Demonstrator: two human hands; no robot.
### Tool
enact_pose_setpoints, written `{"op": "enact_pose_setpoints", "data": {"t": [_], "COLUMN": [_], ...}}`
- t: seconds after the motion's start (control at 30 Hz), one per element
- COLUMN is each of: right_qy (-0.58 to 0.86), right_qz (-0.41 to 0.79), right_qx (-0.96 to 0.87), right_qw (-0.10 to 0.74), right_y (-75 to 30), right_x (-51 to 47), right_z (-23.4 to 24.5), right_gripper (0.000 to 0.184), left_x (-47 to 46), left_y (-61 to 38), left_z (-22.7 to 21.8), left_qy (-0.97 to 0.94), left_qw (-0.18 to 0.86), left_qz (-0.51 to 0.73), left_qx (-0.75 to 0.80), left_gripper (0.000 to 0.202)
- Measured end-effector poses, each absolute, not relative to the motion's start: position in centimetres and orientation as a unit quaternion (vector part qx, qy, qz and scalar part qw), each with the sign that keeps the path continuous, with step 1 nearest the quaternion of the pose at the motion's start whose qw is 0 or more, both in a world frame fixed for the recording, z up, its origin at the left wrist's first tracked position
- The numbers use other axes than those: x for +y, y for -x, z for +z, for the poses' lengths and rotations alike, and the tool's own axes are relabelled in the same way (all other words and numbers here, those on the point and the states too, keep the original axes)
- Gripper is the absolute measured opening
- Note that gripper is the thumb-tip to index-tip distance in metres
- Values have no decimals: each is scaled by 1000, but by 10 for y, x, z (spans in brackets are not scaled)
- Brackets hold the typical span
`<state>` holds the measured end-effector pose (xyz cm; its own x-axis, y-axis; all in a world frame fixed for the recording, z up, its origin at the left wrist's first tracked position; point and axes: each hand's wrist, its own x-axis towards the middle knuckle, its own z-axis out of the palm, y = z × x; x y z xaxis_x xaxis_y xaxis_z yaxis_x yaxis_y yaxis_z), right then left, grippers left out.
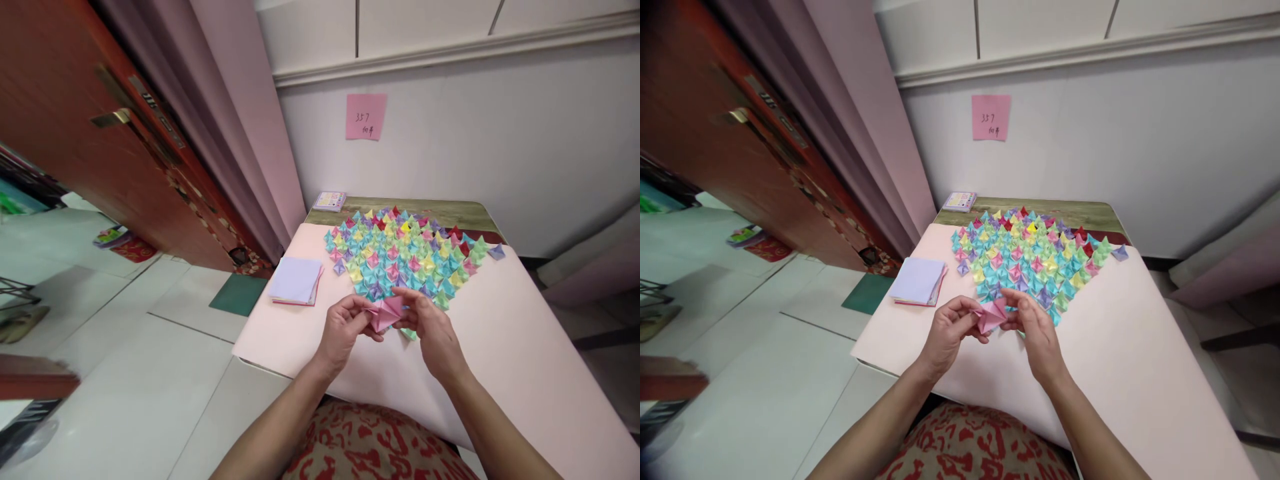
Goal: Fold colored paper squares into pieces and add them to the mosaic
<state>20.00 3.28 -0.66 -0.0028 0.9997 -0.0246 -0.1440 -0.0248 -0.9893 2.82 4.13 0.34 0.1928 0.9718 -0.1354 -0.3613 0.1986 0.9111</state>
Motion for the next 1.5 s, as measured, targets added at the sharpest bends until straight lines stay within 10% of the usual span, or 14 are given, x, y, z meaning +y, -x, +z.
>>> {"op": "enact_pose_setpoints", "data": {"t": [0.3, 0.97, 1.5], "right_qy": [414, 494, 450], "right_qz": [720, 496, 555], "right_qx": [-275, -537, -526], "right_qw": [485, 472, 461], "right_y": [-200, -198, -203], "right_x": [37, 31, 31], "right_z": [-4, -4, -3], "right_gripper": [35, 9, 28], "left_x": [41, 41, 43], "left_y": [-30, -33, -34], "left_z": [8, 9, 7], "left_qy": [-404, -429, -427], "left_qw": [660, 670, 641], "left_qz": [501, 450, 473], "left_qx": [388, 405, 429], "left_gripper": [8, 17, 15]}}
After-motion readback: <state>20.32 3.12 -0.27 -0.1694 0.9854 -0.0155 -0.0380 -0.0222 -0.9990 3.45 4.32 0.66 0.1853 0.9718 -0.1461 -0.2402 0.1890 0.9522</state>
